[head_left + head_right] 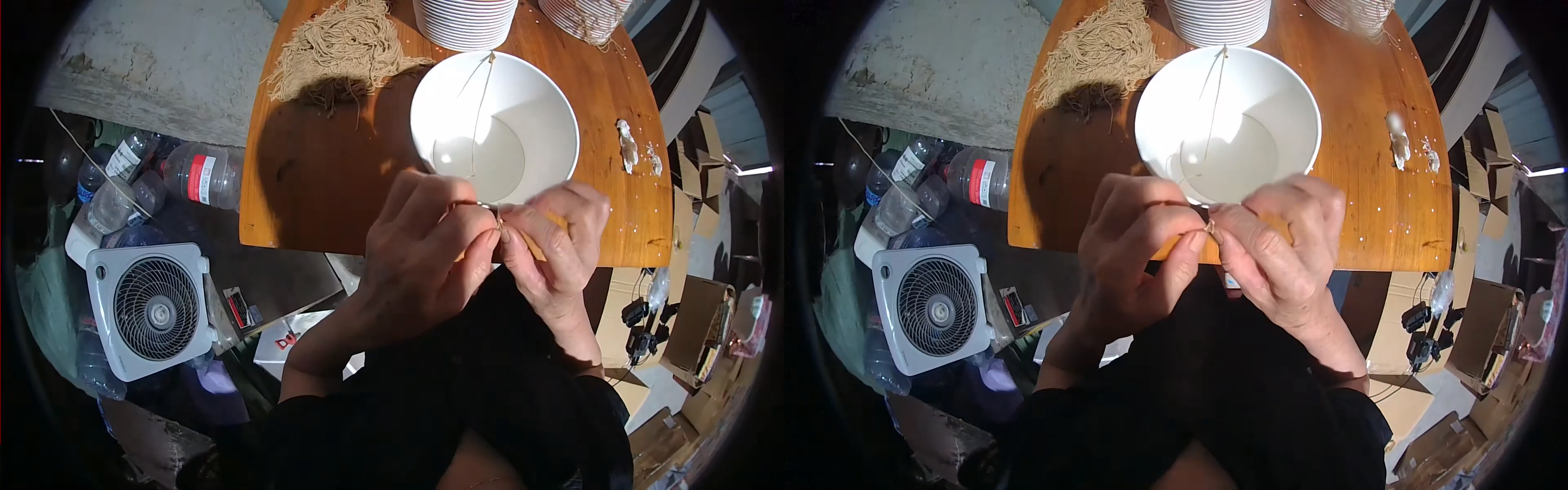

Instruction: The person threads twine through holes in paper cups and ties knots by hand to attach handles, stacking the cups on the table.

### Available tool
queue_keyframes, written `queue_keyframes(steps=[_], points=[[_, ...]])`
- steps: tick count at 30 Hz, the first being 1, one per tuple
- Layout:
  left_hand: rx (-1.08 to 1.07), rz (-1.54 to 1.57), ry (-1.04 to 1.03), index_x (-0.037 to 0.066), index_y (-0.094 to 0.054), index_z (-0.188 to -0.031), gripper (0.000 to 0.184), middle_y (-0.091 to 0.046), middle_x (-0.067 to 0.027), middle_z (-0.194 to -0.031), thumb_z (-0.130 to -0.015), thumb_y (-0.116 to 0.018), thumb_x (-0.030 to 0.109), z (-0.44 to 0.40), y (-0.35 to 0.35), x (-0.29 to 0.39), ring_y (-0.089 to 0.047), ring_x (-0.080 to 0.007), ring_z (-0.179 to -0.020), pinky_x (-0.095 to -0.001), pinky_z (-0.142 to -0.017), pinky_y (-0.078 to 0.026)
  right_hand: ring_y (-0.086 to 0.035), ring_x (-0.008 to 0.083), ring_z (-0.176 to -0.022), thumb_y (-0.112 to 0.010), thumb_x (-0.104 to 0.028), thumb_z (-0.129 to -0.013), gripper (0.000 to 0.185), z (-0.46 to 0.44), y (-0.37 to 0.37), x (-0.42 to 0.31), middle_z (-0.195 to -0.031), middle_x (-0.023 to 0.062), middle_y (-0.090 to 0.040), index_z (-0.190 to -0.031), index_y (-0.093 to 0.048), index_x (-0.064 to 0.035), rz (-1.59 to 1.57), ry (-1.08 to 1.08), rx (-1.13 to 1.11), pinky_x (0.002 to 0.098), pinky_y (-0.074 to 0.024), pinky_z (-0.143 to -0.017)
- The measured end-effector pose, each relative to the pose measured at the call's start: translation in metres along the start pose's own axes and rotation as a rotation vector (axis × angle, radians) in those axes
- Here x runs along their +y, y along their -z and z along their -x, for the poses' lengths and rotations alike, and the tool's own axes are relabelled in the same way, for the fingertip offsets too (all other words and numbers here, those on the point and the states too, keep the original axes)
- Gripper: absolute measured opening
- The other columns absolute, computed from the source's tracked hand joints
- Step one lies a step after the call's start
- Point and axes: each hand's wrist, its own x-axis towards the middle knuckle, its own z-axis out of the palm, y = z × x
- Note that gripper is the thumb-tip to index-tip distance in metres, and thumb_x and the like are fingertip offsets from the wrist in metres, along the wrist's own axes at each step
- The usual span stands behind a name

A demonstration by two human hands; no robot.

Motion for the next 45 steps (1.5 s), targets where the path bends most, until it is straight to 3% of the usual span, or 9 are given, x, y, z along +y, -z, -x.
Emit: queue_keyframes(steps=[1, 3, 4, 11, 15, 23, 34, 45], points=[[-0.001, 0.0, -0.003, 0.005, -0.067, -0.097, 0.021, -0.067, -0.0096, -0.098, -0.08, -0.074, -0.004, -0.003, 0.0, -0.003, -0.067, -0.0288, -0.09, -0.0371, -0.08, -0.053, -0.064, 0.0302, -0.11, -0.082, -0.013, -0.077, 0.021, -0.004, 0.002, 0.0, -0.102, 0.0068, -0.069, -0.096, -0.075, -0.0092, 0.032, -0.014, -0.015, 0.04, -0.047, -0.088], [0.033, -0.068, -0.082, 0.006, -0.067, -0.098, 0.018, -0.07, -0.0099, -0.104, -0.083, -0.072, -0.002, -0.009, -0.002, -0.012, -0.067, -0.0304, -0.1, -0.0408, -0.091, -0.049, -0.063, 0.0311, -0.112, -0.081, -0.015, -0.077, 0.02, -0.011, 0.0, 0.003, -0.105, 0.0067, -0.069, -0.095, -0.075, -0.0093, 0.023, -0.024, -0.032, 0.0428, -0.0454, -0.092], [0.034, -0.069, -0.085, 0.006, -0.067, -0.098, 0.018, -0.07, -0.0099, -0.104, -0.083, -0.072, -0.002, -0.011, -0.002, -0.015, -0.067, -0.0304, -0.1, -0.0408, -0.091, -0.049, -0.062, 0.032, -0.115, -0.081, -0.016, -0.077, 0.019, -0.014, 0.0, 0.005, -0.108, 0.0067, -0.069, -0.093, -0.075, -0.0093, 0.013, -0.035, -0.051, 0.0456, -0.0439, -0.095], [-0.044, 0.118, 0.041, 0.005, -0.067, -0.098, 0.007, -0.073, -0.0081, -0.095, -0.093, -0.064, 0.001, -0.013, -0.004, -0.027, -0.069, -0.0257, -0.095, -0.0381, -0.089, -0.049, -0.065, 0.0269, -0.105, -0.083, -0.016, -0.078, 0.018, -0.007, -0.005, 0.017, -0.092, 0.0042, -0.068, -0.091, -0.075, -0.0077, -0.026, -0.02, -0.149, 0.0526, -0.0429, -0.104], [-0.038, 0.17, 0.046, 0.003, -0.066, -0.098, 0.005, -0.072, -0.0093, -0.092, -0.095, -0.064, 0.0, -0.016, -0.007, -0.03, -0.068, -0.0247, -0.086, -0.0364, -0.08, -0.052, -0.064, 0.0244, -0.099, -0.083, -0.016, -0.079, 0.015, -0.009, -0.005, 0.015, -0.088, 0.0032, -0.067, -0.09, -0.076, -0.0085, -0.019, -0.029, -0.152, 0.0508, -0.0428, -0.104], [0.007, 0.217, 0.033, 0.001, -0.065, -0.099, 0.007, -0.07, -0.0113, -0.088, -0.094, -0.065, -0.003, -0.021, -0.011, -0.034, -0.068, -0.0236, -0.078, -0.0337, -0.069, -0.053, -0.058, 0.0227, -0.086, -0.083, -0.015, -0.08, 0.014, -0.018, -0.003, 0.01, -0.079, 0.0024, -0.061, -0.09, -0.075, -0.0093, -0.032, -0.078, -0.181, 0.0397, -0.0394, -0.087], [0.049, 0.201, -0.018, 0.001, -0.064, -0.099, 0.009, -0.07, -0.012, -0.088, -0.093, -0.066, -0.005, -0.028, -0.016, -0.039, -0.068, -0.0258, -0.075, -0.0341, -0.068, -0.053, -0.057, 0.0239, -0.089, -0.083, -0.018, -0.08, 0.013, -0.014, -0.007, 0.008, -0.082, 0.0032, -0.058, -0.085, -0.075, -0.0097, -0.012, -0.065, -0.179, 0.04, -0.0382, -0.086], [0.101, 0.249, -0.041, 0.001, -0.062, -0.1, 0.009, -0.069, -0.0097, -0.086, -0.095, -0.065, -0.005, -0.031, -0.019, -0.039, -0.066, -0.0178, -0.073, -0.0298, -0.064, -0.052, -0.057, 0.0245, -0.089, -0.083, -0.019, -0.08, 0.013, -0.014, -0.006, 0.009, -0.081, 0.0035, -0.058, -0.085, -0.075, -0.0093, -0.015, -0.06, -0.193, 0.0402, -0.0385, -0.087]])
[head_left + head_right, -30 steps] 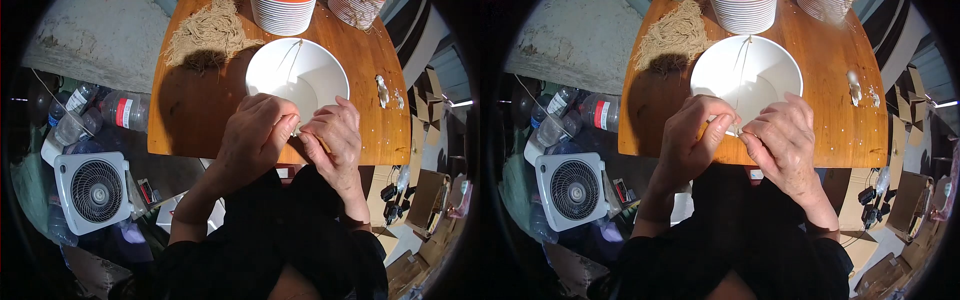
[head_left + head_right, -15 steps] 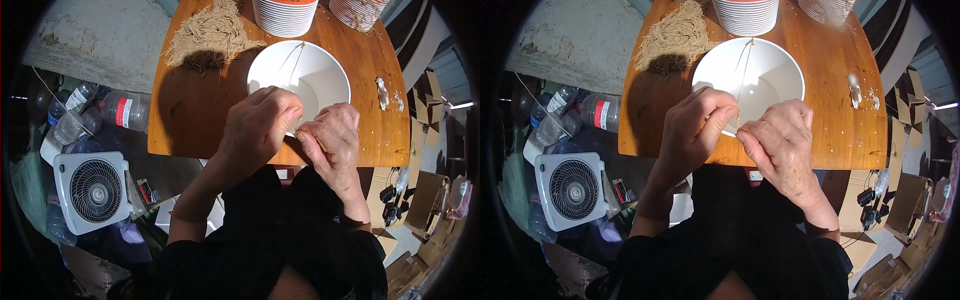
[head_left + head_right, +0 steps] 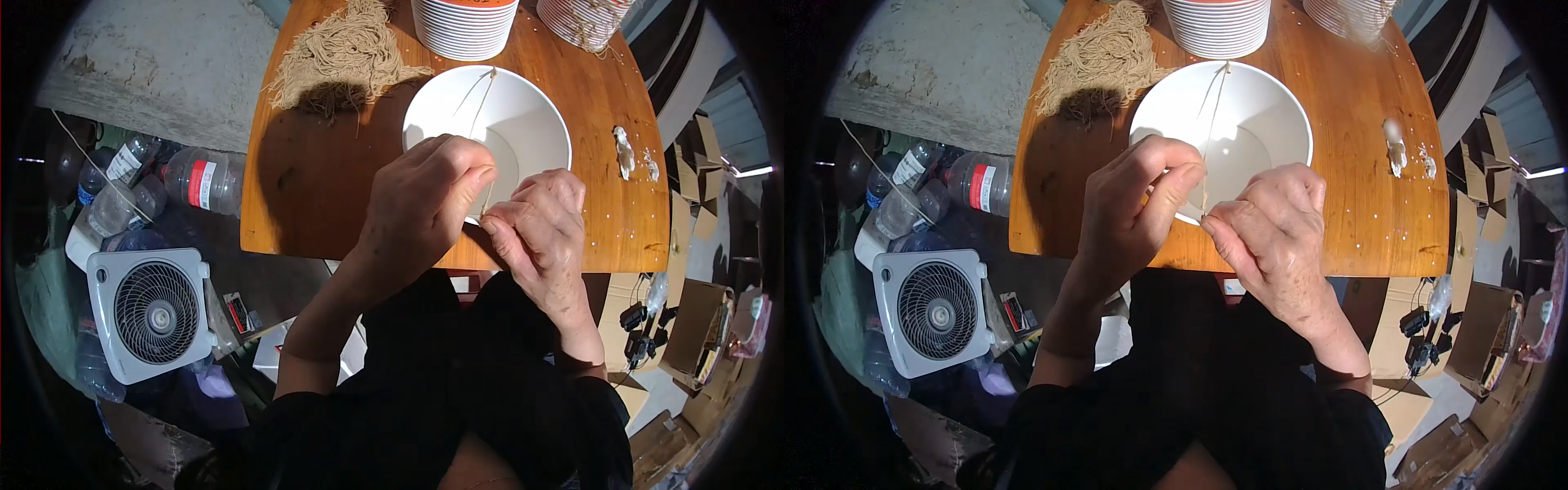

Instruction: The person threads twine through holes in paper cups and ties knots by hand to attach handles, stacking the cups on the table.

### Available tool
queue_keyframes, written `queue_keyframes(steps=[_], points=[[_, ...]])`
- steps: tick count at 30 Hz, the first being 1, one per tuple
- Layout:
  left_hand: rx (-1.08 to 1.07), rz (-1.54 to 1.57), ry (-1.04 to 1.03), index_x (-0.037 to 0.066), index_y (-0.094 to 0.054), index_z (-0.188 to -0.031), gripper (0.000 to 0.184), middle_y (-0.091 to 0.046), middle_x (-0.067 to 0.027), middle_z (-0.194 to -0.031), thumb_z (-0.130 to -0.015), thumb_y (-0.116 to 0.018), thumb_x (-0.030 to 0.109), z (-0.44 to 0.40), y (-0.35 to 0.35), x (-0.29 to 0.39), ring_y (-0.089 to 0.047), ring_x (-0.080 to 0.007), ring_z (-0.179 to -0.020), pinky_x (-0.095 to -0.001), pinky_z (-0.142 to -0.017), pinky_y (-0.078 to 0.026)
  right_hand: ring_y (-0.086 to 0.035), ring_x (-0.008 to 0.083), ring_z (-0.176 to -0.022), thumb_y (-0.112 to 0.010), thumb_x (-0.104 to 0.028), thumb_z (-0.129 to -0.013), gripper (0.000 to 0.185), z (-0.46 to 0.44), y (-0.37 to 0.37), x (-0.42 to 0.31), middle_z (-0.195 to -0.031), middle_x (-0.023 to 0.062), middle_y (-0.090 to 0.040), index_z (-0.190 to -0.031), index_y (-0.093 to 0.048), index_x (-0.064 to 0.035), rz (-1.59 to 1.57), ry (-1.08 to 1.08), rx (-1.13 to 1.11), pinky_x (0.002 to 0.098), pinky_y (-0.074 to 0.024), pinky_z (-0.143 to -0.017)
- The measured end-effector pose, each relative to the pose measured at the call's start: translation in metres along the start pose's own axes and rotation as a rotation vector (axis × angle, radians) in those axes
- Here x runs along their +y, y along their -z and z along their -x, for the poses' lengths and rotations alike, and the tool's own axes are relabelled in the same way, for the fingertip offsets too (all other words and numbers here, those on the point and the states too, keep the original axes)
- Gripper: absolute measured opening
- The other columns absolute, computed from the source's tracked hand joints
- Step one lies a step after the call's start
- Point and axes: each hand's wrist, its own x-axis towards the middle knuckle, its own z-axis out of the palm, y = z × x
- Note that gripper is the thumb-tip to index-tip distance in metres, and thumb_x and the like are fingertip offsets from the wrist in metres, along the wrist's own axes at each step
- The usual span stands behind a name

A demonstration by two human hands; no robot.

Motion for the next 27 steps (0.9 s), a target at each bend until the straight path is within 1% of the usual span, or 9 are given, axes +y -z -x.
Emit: queue_keyframes(steps=[3, 7, 12, 15, 17, 22, 25, 27], points=[[-0.038, -0.004, 0.024, 0.001, -0.061, -0.102, 0.009, -0.069, -0.0098, -0.086, -0.095, -0.065, -0.004, 0.001, 0.003, 0.0, -0.066, -0.0178, -0.073, -0.0298, -0.064, -0.052, -0.057, 0.0247, -0.09, -0.082, -0.019, -0.081, 0.013, 0.0, 0.0, 0.001, -0.082, 0.0035, -0.059, -0.086, -0.075, -0.0091, -0.01, 0.002, -0.002, 0.0404, -0.0386, -0.088], [-0.035, 0.01, 0.038, 0.001, -0.061, -0.102, 0.01, -0.068, -0.0102, -0.087, -0.095, -0.065, -0.004, 0.003, 0.005, 0.001, -0.066, -0.0184, -0.073, -0.0303, -0.063, -0.051, -0.057, 0.0254, -0.092, -0.082, -0.019, -0.081, 0.015, -0.002, -0.001, -0.002, -0.084, 0.0036, -0.061, -0.089, -0.075, -0.0086, -0.012, -0.017, 0.005, 0.0413, -0.0388, -0.089], [-0.006, 0.028, -0.011, 0.002, -0.061, -0.102, 0.012, -0.069, -0.0102, -0.088, -0.093, -0.065, -0.005, 0.001, 0.004, -0.004, -0.066, -0.0193, -0.074, -0.0312, -0.063, -0.052, -0.058, 0.0256, -0.092, -0.082, -0.02, -0.081, 0.017, -0.001, -0.007, -0.003, -0.085, 0.0039, -0.062, -0.09, -0.075, -0.008, 0.0, -0.017, 0.038, 0.0421, -0.0391, -0.09], [-0.017, 0.021, -0.034, 0.002, -0.061, -0.102, 0.014, -0.069, -0.0102, -0.089, -0.092, -0.066, -0.006, 0.0, 0.004, -0.006, -0.066, -0.0204, -0.076, -0.0317, -0.065, -0.052, -0.058, 0.0254, -0.09, -0.082, -0.019, -0.081, 0.016, 0.0, -0.01, -0.005, -0.084, 0.0043, -0.061, -0.09, -0.075, -0.0078, 0.033, 0.001, 0.056, 0.0421, -0.0391, -0.09], [-0.027, 0.031, -0.035, 0.002, -0.061, -0.102, 0.014, -0.069, -0.0103, -0.089, -0.091, -0.066, -0.006, 0.0, 0.004, -0.005, -0.066, -0.021, -0.076, -0.032, -0.065, -0.053, -0.058, 0.025, -0.089, -0.082, -0.018, -0.081, 0.015, 0.0, -0.009, -0.007, -0.082, 0.0041, -0.061, -0.089, -0.074, -0.008, -0.012, -0.05, 0.081, 0.0419, -0.0391, -0.09], [-0.047, 0.054, -0.011, 0.001, -0.062, -0.103, 0.015, -0.069, -0.0107, -0.09, -0.091, -0.067, -0.007, 0.0, 0.004, -0.003, -0.066, -0.022, -0.077, -0.0322, -0.066, -0.053, -0.058, 0.0245, -0.087, -0.082, -0.015, -0.08, 0.012, -0.004, -0.011, -0.009, -0.08, 0.003, -0.061, -0.086, -0.074, -0.0093, -0.043, -0.089, 0.124, 0.0415, -0.039, -0.089], [-0.026, 0.03, -0.019, 0.001, -0.063, -0.103, 0.013, -0.069, -0.011, -0.09, -0.092, -0.066, -0.006, -0.002, 0.005, -0.006, -0.067, -0.0214, -0.078, -0.0318, -0.068, -0.053, -0.058, 0.0243, -0.088, -0.082, -0.014, -0.079, 0.01, -0.005, -0.011, -0.012, -0.08, 0.0024, -0.061, -0.085, -0.074, -0.0101, -0.011, -0.091, 0.101, 0.0413, -0.0385, -0.089], [0.055, -0.024, -0.075, 0.0, -0.064, -0.101, 0.009, -0.069, -0.0112, -0.089, -0.094, -0.064, -0.005, -0.006, 0.008, -0.009, -0.067, -0.0195, -0.078, -0.0311, -0.069, -0.053, -0.058, 0.0241, -0.088, -0.082, -0.013, -0.079, 0.009, -0.004, -0.009, -0.014, -0.081, 0.0022, -0.061, -0.085, -0.074, -0.0104, 0.011, -0.092, 0.085, 0.0413, -0.038, -0.089]])
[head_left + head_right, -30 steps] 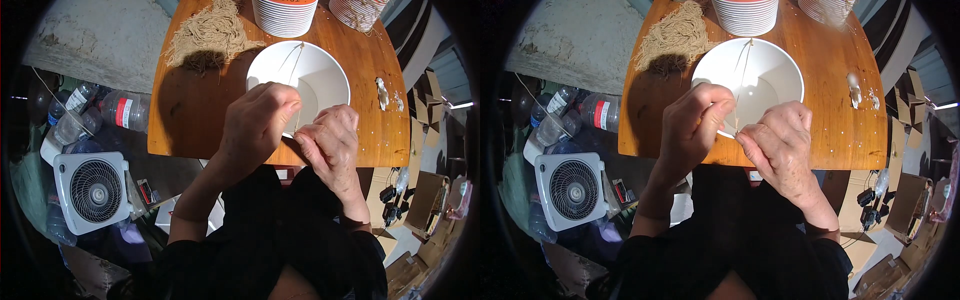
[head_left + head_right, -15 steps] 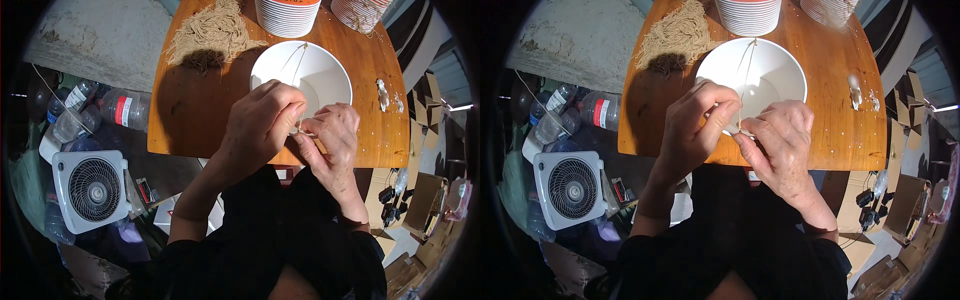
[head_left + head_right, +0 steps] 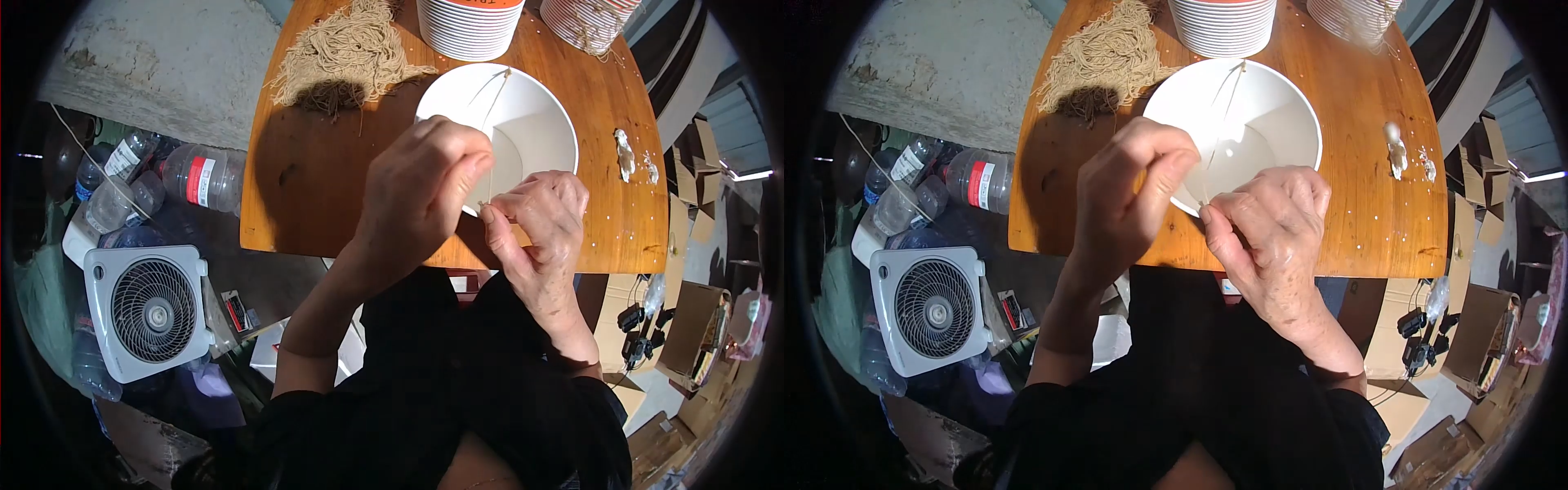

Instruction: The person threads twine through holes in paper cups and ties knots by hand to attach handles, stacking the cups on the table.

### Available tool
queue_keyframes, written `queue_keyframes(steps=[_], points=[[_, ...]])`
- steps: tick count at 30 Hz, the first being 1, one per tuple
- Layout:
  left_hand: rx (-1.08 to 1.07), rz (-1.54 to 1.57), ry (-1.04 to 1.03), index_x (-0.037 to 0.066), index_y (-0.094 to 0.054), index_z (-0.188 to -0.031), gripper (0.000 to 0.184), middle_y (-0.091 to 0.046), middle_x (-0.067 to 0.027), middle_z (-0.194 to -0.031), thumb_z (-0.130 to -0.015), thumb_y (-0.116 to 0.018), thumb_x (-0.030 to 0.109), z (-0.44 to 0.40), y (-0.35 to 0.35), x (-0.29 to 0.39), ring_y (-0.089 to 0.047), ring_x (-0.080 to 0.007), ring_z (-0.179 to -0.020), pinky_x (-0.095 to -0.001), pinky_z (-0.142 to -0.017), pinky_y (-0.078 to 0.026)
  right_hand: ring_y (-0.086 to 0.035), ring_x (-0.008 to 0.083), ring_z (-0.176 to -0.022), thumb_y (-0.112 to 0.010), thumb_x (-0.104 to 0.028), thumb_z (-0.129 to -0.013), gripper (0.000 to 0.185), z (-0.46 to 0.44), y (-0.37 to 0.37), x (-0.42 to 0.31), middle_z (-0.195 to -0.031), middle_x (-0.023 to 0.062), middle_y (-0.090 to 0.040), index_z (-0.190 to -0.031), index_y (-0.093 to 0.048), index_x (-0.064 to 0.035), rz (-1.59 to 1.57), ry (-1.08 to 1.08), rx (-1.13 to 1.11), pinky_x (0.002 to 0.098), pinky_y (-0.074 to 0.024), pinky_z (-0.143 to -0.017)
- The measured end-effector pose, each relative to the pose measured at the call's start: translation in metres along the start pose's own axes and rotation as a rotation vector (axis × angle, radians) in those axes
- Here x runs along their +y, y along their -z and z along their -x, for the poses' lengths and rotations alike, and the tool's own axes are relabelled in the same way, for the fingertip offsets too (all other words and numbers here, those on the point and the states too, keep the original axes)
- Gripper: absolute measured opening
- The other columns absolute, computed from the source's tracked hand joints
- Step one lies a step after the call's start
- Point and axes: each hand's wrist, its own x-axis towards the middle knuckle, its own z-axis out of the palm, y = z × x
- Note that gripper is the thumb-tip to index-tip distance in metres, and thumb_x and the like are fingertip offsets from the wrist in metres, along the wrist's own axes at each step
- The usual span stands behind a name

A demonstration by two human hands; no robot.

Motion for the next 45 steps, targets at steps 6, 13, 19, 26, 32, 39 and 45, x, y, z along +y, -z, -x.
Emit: queue_keyframes(steps=[6, 13, 19, 26, 32, 39, 45], points=[[-0.125, 0.052, 0.152, -0.002, -0.063, -0.101, 0.006, -0.069, -0.0103, -0.086, -0.095, -0.065, -0.001, -0.012, 0.003, 0.003, -0.067, -0.0153, -0.078, -0.0287, -0.069, -0.052, -0.057, 0.0234, -0.093, -0.082, -0.013, -0.08, 0.009, -0.003, 0.003, -0.002, -0.084, 0.0007, -0.063, -0.085, -0.075, -0.0106, 0.026, 0.019, -0.048, 0.0414, -0.0359, -0.09], [-0.152, -0.002, 0.096, 0.001, -0.064, -0.102, 0.006, -0.068, -0.0066, -0.083, -0.097, -0.066, 0.002, -0.034, 0.014, 0.002, -0.066, -0.0118, -0.08, -0.026, -0.07, -0.051, -0.057, 0.0258, -0.096, -0.082, -0.016, -0.082, 0.014, -0.005, 0.009, 0.007, -0.09, 0.0037, -0.064, -0.091, -0.075, -0.0093, 0.052, 0.069, -0.117, 0.0443, -0.0382, -0.093], [-0.061, 0.148, -0.087, 0.002, -0.064, -0.105, 0.007, -0.059, 0.0024, -0.085, -0.102, -0.064, 0.008, -0.081, 0.039, -0.014, -0.048, -0.0024, -0.07, -0.0189, -0.064, -0.042, -0.059, 0.0263, -0.099, -0.084, -0.014, -0.079, 0.02, -0.002, 0.016, 0.015, -0.093, 0.0047, -0.063, -0.096, -0.075, -0.0084, 0.051, 0.147, -0.173, 0.0512, -0.0445, -0.103], [0.047, 0.016, 0.127, 0.003, -0.066, -0.1, 0.007, -0.066, 0.0006, -0.087, -0.098, -0.068, 0.01, -0.084, 0.055, -0.043, -0.059, -0.0053, -0.075, -0.0227, -0.068, -0.049, -0.061, 0.0257, -0.102, -0.082, -0.006, -0.075, 0.023, -0.002, 0.036, 0.029, -0.095, 0.0043, -0.064, -0.096, -0.073, -0.009, 0.117, 0.162, -0.184, 0.0546, -0.0428, -0.108], [0.111, 0.265, 0.389, 0.002, -0.067, -0.102, 0.008, -0.065, -0.0006, -0.088, -0.1, -0.066, 0.009, -0.036, 0.051, -0.085, -0.06, -0.0065, -0.084, -0.0244, -0.077, -0.05, -0.06, 0.0278, -0.102, -0.083, -0.008, -0.075, 0.024, -0.002, 0.047, 0.04, -0.097, 0.0053, -0.064, -0.095, -0.071, -0.0081, 0.086, 0.145, -0.171, 0.0442, -0.0469, -0.092], [-0.033, 0.281, 0.478, 0.001, -0.065, -0.108, 0.01, -0.065, -0.0035, -0.098, -0.1, -0.062, 0.006, 0.015, 0.029, -0.109, -0.062, -0.011, -0.09, -0.0264, -0.082, -0.05, -0.062, 0.0309, -0.098, -0.082, -0.011, -0.08, 0.022, -0.025, 0.077, 0.053, -0.096, 0.0081, -0.066, -0.096, -0.071, -0.0042, 0.004, 0.146, -0.126, 0.0421, -0.0505, -0.086], [-0.136, 0.457, 0.217, 0.004, -0.065, -0.111, 0.025, -0.068, -0.0078, -0.104, -0.087, -0.065, -0.003, 0.014, 0.028, -0.057, -0.062, -0.0264, -0.116, -0.0419, -0.106, -0.046, -0.063, 0.028, -0.09, -0.07, -0.022, -0.096, 0.021, -0.069, 0.129, 0.068, -0.091, 0.0092, -0.067, -0.098, -0.07, -0.0005, -0.177, 0.038, -0.166, 0.0395, -0.0505, -0.081]])
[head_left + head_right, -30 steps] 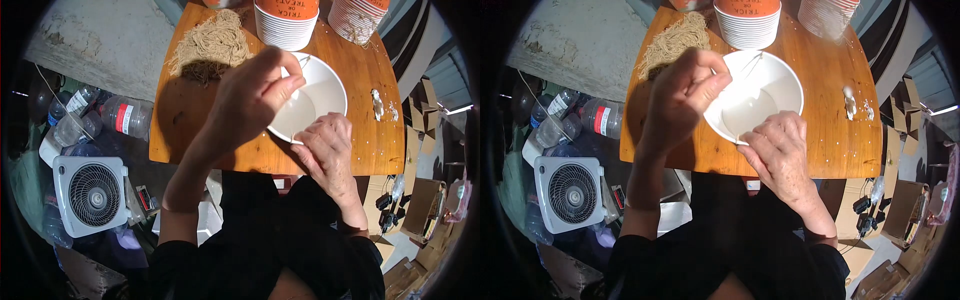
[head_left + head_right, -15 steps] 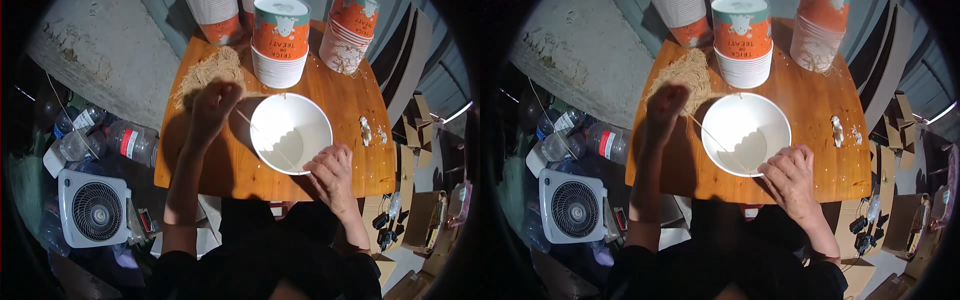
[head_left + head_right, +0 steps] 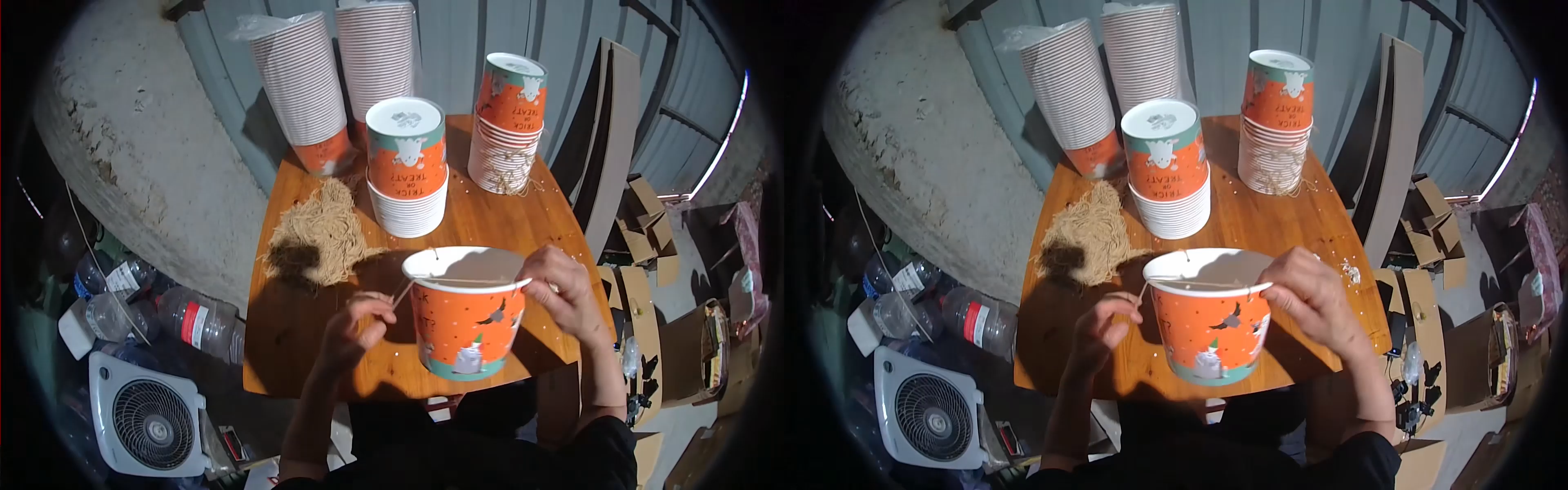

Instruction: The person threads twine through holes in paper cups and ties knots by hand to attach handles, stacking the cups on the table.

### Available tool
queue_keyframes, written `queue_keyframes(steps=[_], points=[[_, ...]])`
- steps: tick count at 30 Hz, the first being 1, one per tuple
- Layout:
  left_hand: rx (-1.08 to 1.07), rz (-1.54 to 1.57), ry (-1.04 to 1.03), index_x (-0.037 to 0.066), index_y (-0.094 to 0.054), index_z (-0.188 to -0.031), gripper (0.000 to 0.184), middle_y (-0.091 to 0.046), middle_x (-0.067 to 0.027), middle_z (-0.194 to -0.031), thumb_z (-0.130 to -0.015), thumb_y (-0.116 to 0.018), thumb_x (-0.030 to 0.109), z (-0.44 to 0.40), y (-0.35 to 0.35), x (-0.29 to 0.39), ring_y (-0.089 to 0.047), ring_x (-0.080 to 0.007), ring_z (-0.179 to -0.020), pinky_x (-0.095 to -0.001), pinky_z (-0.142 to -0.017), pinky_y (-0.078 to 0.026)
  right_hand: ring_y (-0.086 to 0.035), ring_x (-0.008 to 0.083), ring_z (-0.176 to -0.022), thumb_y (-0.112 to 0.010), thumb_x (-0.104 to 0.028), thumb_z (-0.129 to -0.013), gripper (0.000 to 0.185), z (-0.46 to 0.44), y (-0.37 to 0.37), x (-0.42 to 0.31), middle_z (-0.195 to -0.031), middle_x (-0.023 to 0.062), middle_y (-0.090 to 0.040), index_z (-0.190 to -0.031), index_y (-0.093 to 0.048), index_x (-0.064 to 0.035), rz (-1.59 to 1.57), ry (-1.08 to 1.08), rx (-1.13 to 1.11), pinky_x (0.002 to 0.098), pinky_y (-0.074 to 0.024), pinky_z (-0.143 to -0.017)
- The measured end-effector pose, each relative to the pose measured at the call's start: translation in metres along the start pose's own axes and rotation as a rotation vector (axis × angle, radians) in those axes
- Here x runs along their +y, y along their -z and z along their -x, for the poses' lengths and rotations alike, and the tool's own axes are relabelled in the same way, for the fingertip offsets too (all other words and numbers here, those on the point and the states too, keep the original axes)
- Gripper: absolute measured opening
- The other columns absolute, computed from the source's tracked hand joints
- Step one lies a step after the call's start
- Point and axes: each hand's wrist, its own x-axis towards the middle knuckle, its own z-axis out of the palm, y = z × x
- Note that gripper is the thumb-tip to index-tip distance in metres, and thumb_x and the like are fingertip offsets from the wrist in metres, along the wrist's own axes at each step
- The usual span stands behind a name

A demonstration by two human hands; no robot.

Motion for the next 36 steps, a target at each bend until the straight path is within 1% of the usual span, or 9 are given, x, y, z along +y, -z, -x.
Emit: queue_keyframes(steps=[4, 9, 11, 14, 17, 26, 32, 35, 36], points=[[-0.064, -0.073, -0.03, 0.005, -0.065, -0.109, 0.025, -0.067, -0.0081, -0.098, -0.085, -0.07, -0.002, -0.027, -0.013, 0.049, -0.062, -0.0271, -0.11, -0.0418, -0.1, -0.049, -0.063, 0.025, -0.089, -0.068, -0.022, -0.098, 0.023, -0.029, 0.034, 0.013, -0.089, 0.0085, -0.067, -0.098, -0.071, 0.0012, -0.134, 0.007, -0.177, 0.039, -0.0499, -0.08], [-0.144, -0.06, -0.318, 0.006, -0.066, -0.107, 0.027, -0.067, -0.0066, -0.093, -0.082, -0.076, -0.001, -0.05, -0.019, 0.078, -0.062, -0.0273, -0.1, -0.0403, -0.092, -0.05, -0.063, 0.0237, -0.088, -0.07, -0.023, -0.097, 0.024, -0.045, 0.044, 0.009, -0.087, 0.0084, -0.067, -0.098, -0.072, 0.0001, -0.055, 0.101, -0.226, 0.0373, -0.0499, -0.079], [-0.217, -0.214, -0.365, 0.005, -0.067, -0.117, 0.035, -0.067, -0.0102, -0.109, -0.084, -0.076, 0.001, -0.049, -0.023, 0.08, -0.062, -0.03, -0.109, -0.0415, -0.096, -0.05, -0.063, 0.0241, -0.087, -0.07, -0.023, -0.097, 0.024, -0.045, 0.048, 0.007, -0.086, 0.0082, -0.067, -0.098, -0.072, 0.0008, -0.02, 0.053, -0.127, 0.0373, -0.0503, -0.079], [-0.143, -0.3, -0.065, -0.002, -0.059, -0.138, 0.059, -0.047, -0.02, -0.15, -0.084, -0.078, 0.013, -0.037, -0.037, 0.07, -0.055, -0.0327, -0.131, -0.043, -0.103, -0.05, -0.062, 0.0196, -0.085, -0.069, -0.021, -0.098, 0.023, -0.047, 0.054, 0.017, -0.087, 0.0071, -0.064, -0.097, -0.069, 0.002, 0.016, 0.007, 0.044, 0.0335, -0.049, -0.078], [0.023, -0.166, -0.01, -0.004, -0.058, -0.139, 0.056, -0.045, -0.0189, -0.151, -0.088, -0.076, 0.012, -0.026, -0.037, 0.051, -0.055, -0.0292, -0.13, -0.0402, -0.101, -0.052, -0.055, 0.0103, -0.085, -0.064, -0.015, -0.102, 0.018, -0.052, 0.068, 0.034, -0.087, 0.0012, -0.059, -0.098, -0.067, 0.0019, -0.108, -0.079, 0.222, 0.0265, -0.0438, -0.076], [0.098, -0.325, 0.12, 0.005, -0.067, -0.122, 0.033, -0.061, -0.0134, -0.131, -0.09, -0.068, -0.001, 0.03, -0.016, -0.007, -0.062, -0.0228, -0.115, -0.0312, -0.089, -0.055, -0.061, 0.0105, -0.091, -0.056, -0.03, -0.108, 0.031, -0.148, 0.113, 0.101, -0.098, 0.0009, -0.067, -0.113, -0.067, -0.0022, -0.427, -0.069, 0.378, 0.0311, -0.0489, -0.089], [0.175, -0.249, 0.236, 0.005, -0.068, -0.119, 0.028, -0.062, -0.0126, -0.127, -0.092, -0.066, -0.001, 0.063, -0.009, -0.039, -0.064, -0.0218, -0.113, -0.0304, -0.087, -0.055, -0.064, 0.0128, -0.085, -0.052, -0.026, -0.109, 0.024, -0.214, 0.122, 0.178, -0.098, 0.0017, -0.068, -0.114, -0.066, -0.006, -0.912, -0.247, 0.481, 0.0289, -0.0521, -0.072], [0.19, -0.273, 0.265, 0.005, -0.068, -0.118, 0.027, -0.062, -0.0122, -0.126, -0.092, -0.066, -0.002, 0.066, -0.009, -0.041, -0.064, -0.021, -0.111, -0.0299, -0.087, -0.055, -0.063, 0.0134, -0.079, -0.053, -0.026, -0.109, 0.025, -0.238, 0.141, 0.258, -0.095, 0.0015, -0.068, -0.112, -0.067, -0.0055, -0.905, -0.276, 0.459, 0.0293, -0.0528, -0.071], [0.197, -0.268, 0.277, 0.004, -0.068, -0.117, 0.026, -0.062, -0.0119, -0.124, -0.092, -0.065, -0.002, 0.066, -0.008, -0.04, -0.064, -0.0207, -0.111, -0.0297, -0.087, -0.055, -0.058, 0.0114, -0.07, -0.056, -0.028, -0.107, 0.025, -0.242, 0.135, 0.254, -0.086, 0.0005, -0.068, -0.101, -0.069, -0.0073, -0.831, -0.379, 0.586, 0.0279, -0.048, -0.064]])
